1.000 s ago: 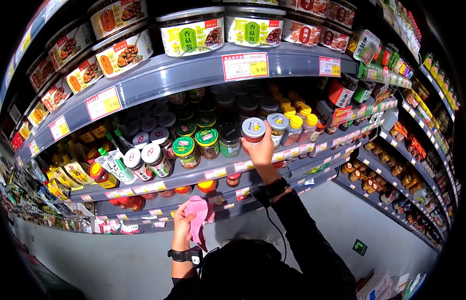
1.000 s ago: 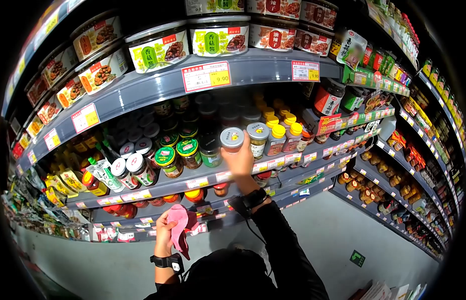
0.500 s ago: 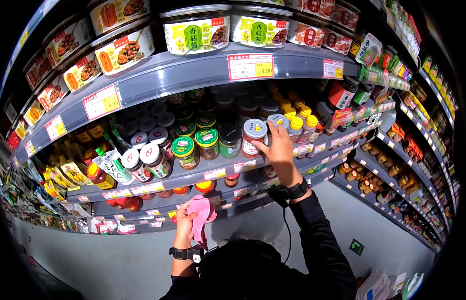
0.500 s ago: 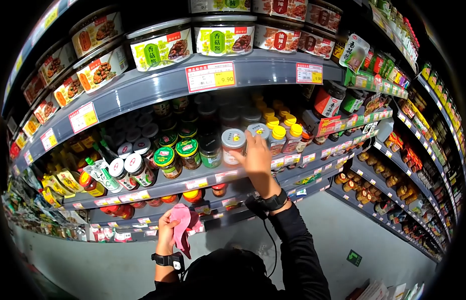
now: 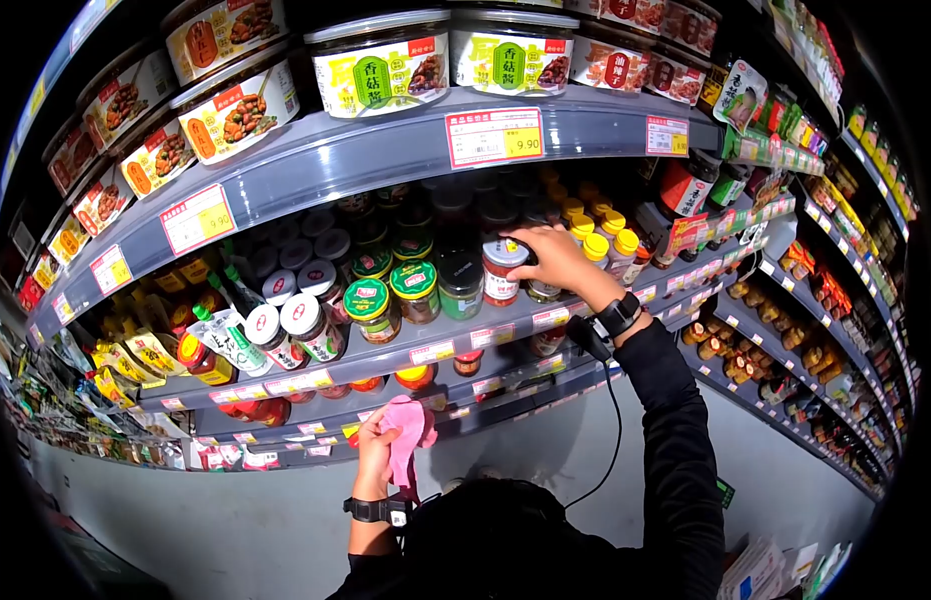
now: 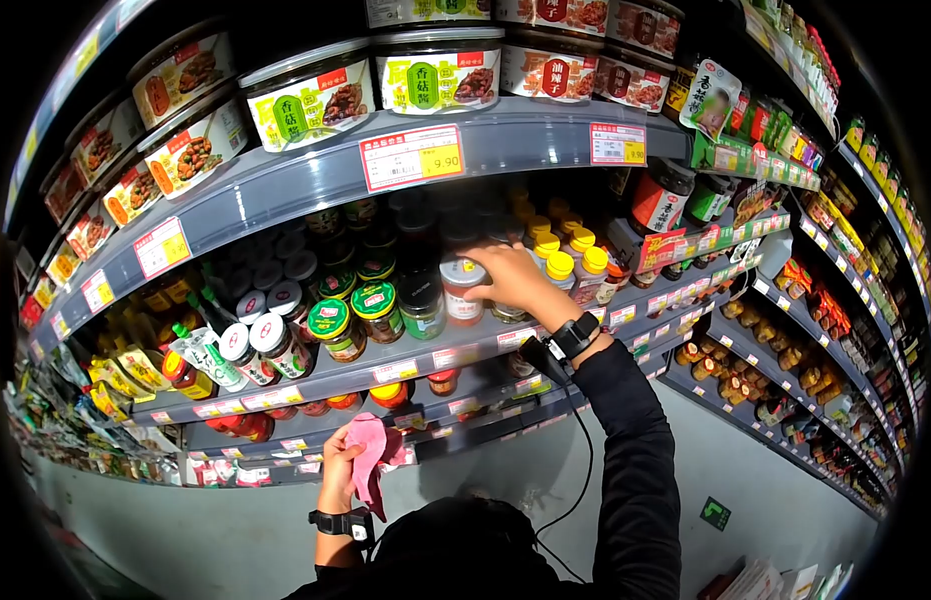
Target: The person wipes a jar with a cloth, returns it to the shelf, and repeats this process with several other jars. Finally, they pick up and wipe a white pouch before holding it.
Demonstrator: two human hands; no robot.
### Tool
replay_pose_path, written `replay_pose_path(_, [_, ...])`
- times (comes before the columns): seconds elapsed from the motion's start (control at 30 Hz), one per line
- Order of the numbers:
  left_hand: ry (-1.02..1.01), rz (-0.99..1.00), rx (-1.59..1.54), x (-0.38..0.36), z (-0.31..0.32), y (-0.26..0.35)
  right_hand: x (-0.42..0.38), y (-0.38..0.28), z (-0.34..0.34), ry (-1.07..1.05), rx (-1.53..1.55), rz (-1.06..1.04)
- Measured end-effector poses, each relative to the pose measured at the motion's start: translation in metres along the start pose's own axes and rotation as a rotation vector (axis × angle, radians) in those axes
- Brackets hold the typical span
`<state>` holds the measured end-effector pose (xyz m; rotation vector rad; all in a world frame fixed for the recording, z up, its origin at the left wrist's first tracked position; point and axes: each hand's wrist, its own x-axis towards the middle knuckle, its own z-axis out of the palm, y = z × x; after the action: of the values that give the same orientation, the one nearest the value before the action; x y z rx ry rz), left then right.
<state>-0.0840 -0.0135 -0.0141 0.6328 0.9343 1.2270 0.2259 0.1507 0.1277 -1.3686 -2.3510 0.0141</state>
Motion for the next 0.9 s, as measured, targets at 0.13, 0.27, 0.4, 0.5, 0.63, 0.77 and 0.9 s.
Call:
replay_pose_path(0.13, [0.003, 0.002, 0.010, 0.007, -0.005, -0.014, 0.004, -0.004, -0.001, 0.016, -0.046, 0.022])
replay_pose_path(0.27, [0.000, 0.007, 0.036, 0.007, -0.003, -0.016, 0.003, 0.002, -0.011, 0.039, -0.076, -0.013])
replay_pose_path(0.4, [-0.008, -0.025, 0.014, 0.006, -0.005, -0.016, -0.009, 0.013, -0.039, -0.146, -0.175, 0.056])
replay_pose_path(0.5, [-0.014, -0.040, 0.019, 0.002, 0.003, -0.011, -0.010, 0.018, -0.034, -0.105, -0.141, 0.068])
replay_pose_path(0.63, [-0.004, -0.046, 0.041, 0.006, 0.002, -0.019, -0.014, 0.011, -0.036, -0.047, -0.112, 0.074])
replay_pose_path(0.77, [0.005, -0.051, 0.109, 0.014, -0.005, -0.031, -0.021, 0.017, -0.021, 0.097, -0.071, 0.019])
replay_pose_path(0.9, [-0.009, -0.044, 0.087, 0.009, 0.006, -0.027, -0.037, 0.007, -0.031, 0.254, 0.017, 0.026])
